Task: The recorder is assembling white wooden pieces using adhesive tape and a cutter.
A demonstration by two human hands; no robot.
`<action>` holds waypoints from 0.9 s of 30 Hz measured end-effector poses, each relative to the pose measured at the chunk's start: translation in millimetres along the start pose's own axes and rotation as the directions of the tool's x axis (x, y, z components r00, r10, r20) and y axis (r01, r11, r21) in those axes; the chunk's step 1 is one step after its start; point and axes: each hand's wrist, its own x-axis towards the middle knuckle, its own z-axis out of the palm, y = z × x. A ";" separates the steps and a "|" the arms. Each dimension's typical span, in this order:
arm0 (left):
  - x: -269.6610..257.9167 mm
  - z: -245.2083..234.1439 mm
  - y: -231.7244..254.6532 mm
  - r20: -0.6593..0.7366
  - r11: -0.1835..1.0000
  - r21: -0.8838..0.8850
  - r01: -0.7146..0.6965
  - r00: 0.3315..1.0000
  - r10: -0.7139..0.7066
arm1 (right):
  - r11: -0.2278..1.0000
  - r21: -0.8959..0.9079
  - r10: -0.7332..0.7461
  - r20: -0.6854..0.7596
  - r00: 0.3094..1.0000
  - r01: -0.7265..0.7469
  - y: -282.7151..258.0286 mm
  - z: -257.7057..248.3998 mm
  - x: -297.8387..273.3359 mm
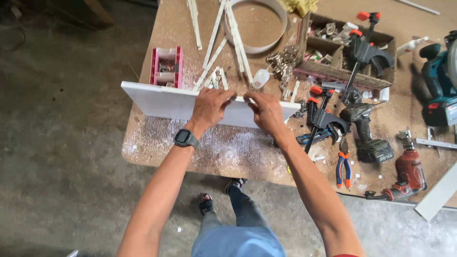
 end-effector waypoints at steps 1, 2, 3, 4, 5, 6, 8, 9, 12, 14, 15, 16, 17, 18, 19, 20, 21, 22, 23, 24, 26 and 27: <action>0.6 -4.8 2.1 0.007 1.000 -0.006 0.014 1.000 -0.014 | 1.000 0.006 0.004 0.015 1.000 -0.004 -1.1 -0.6 3.0; 4.2 -10.3 4.5 0.003 1.000 -0.022 0.022 1.000 -0.021 | 0.997 0.073 0.025 0.004 1.000 -0.025 -1.7 -2.7 6.7; 8.0 -15.6 7.6 -0.001 0.999 -0.038 0.029 1.000 -0.029 | 0.989 0.139 0.047 -0.006 0.999 -0.045 -2.1 -5.4 10.1; 9.1 -14.0 5.6 0.010 0.998 -0.046 0.032 0.999 -0.031 | 0.988 0.141 0.059 0.001 0.998 -0.059 -0.2 -3.2 11.6; 10.1 -11.9 3.8 -0.017 0.999 -0.043 0.008 1.000 -0.009 | 0.978 0.193 0.088 -0.013 0.996 -0.083 2.1 -0.9 12.8; 11.0 -9.2 2.5 -0.046 0.999 -0.039 -0.015 0.999 0.013 | 0.964 0.244 0.115 -0.026 0.993 -0.105 5.0 1.0 13.8; 6.7 -3.8 0.0 -0.055 0.998 -0.008 -0.058 0.997 0.057 | 0.979 0.185 0.103 -0.062 0.993 -0.090 3.0 12.1 6.7; 5.4 -2.5 -1.3 -0.071 0.994 0.031 -0.104 0.992 0.106 | 0.990 0.123 0.078 -0.103 0.992 -0.065 1.3 17.0 4.2; 2.6 -6.5 3.4 -0.097 0.981 0.075 -0.177 0.978 0.184 | 0.997 -0.073 -0.056 -0.230 0.972 0.040 -19.5 19.2 -0.4; 3.3 -4.7 3.6 -0.104 0.979 0.075 -0.190 0.975 0.197 | 0.997 -0.066 -0.045 -0.197 0.979 0.032 -9.1 16.8 -4.2; 0.0 -4.1 4.3 -0.110 0.977 0.079 -0.199 0.972 0.207 | 0.998 -0.054 -0.037 -0.163 0.986 0.028 -5.4 16.9 -7.7; -3.5 -4.4 1.6 -0.116 0.977 0.084 -0.196 0.972 0.204 | 0.998 -0.054 -0.044 -0.163 0.986 0.036 -11.4 3.8 3.0; -6.3 -4.8 -0.8 -0.119 0.975 0.098 -0.197 0.971 0.208 | 0.992 -0.118 -0.057 -0.121 0.991 0.043 -17.2 -9.9 14.0; -5.4 -1.6 -1.5 -0.121 0.972 0.105 -0.208 0.968 0.220 | 0.981 -0.188 -0.059 -0.081 0.995 0.043 -20.2 -26.5 22.9; -2.2 -0.5 -1.4 -0.125 0.971 0.102 -0.214 0.966 0.226 | 0.980 -0.195 -0.058 -0.084 0.995 0.040 -30.0 -47.5 41.5; -4.9 1.0 -1.0 -0.136 0.974 0.101 -0.204 0.967 0.216 | 0.993 -0.084 0.067 -0.223 0.972 -0.088 -41.1 -65.3 59.2; -7.6 2.8 -1.0 -0.148 0.976 0.101 -0.193 0.967 0.206 | 0.979 0.043 0.202 -0.342 0.918 -0.199 -52.1 -82.3 77.3; -10.0 1.7 -1.7 -0.148 0.977 0.100 -0.187 0.968 0.201 | 0.979 0.044 0.201 -0.337 0.920 -0.198 -40.5 -80.4 82.7; -11.7 0.6 -1.8 -0.165 0.977 0.095 -0.192 0.964 0.206 | 0.967 0.039 0.246 -0.392 0.887 -0.251 -28.5 -79.1 88.3; -9.9 0.6 -0.7 -0.184 0.975 0.085 -0.206 0.958 0.219 | 0.951 0.032 0.287 -0.453 0.844 -0.307 -15.3 -81.2 93.3; -9.6 2.3 1.0 -0.191 0.974 0.089 -0.209 0.956 0.223 | 0.931 -0.102 0.263 -0.479 0.837 -0.351 -0.9 -62.5 85.1; -9.1 3.1 2.0 -0.197 0.973 0.097 -0.210 0.954 0.225 | 0.893 -0.228 0.235 -0.500 0.834 -0.388 6.6 -53.5 81.2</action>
